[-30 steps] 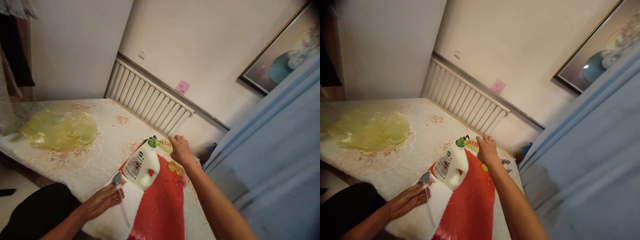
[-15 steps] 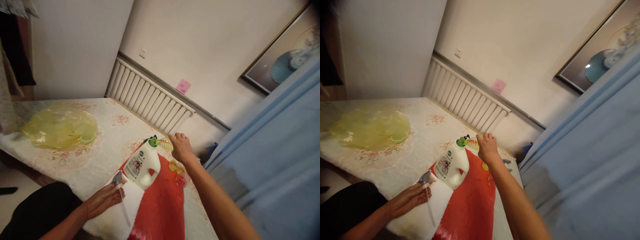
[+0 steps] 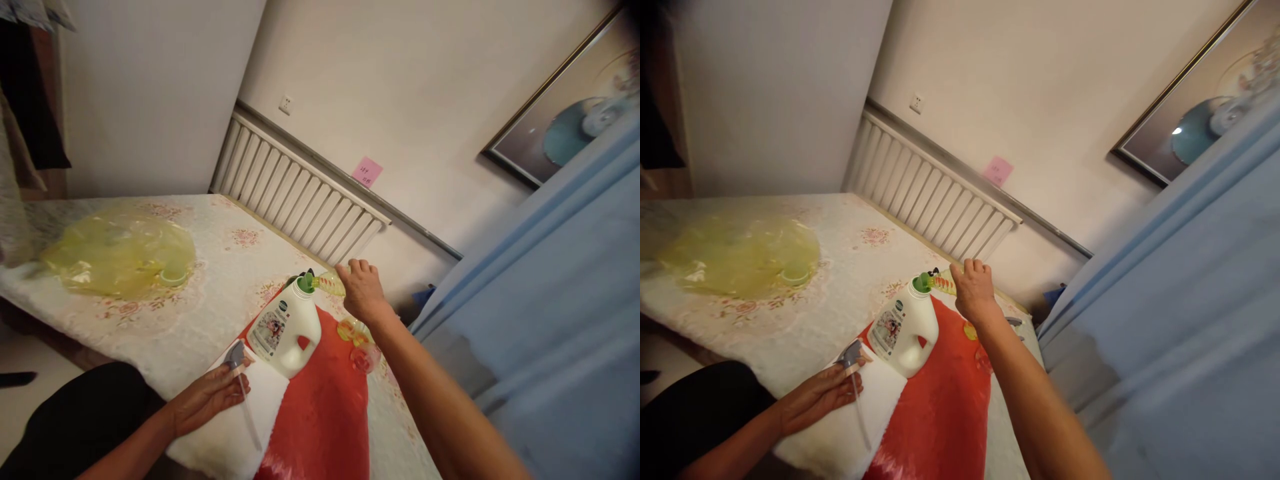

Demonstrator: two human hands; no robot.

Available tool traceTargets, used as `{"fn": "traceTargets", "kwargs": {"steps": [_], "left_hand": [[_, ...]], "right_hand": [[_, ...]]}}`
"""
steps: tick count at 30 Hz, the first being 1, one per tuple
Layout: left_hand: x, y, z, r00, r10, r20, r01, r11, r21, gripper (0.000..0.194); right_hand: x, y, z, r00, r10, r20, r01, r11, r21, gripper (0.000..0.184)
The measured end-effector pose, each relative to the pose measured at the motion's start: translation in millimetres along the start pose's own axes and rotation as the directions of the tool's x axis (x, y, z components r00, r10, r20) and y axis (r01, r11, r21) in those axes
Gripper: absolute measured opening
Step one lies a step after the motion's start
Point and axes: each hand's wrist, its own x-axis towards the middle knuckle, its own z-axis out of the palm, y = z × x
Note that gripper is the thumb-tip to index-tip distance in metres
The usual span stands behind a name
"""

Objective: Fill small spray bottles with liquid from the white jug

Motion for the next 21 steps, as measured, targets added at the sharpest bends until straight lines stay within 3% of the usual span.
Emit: {"fn": "traceTargets", "kwargs": {"steps": [21], "left_hand": [[-1.3, 1.6, 4.8, 1.0, -0.003, -0.028, 0.004, 1.0, 0.015, 0.043]], "right_hand": [[9.8, -7.9, -5.6, 0.99, -0.102, -0.094, 0.098, 0.994, -0.044, 0.047]]}}
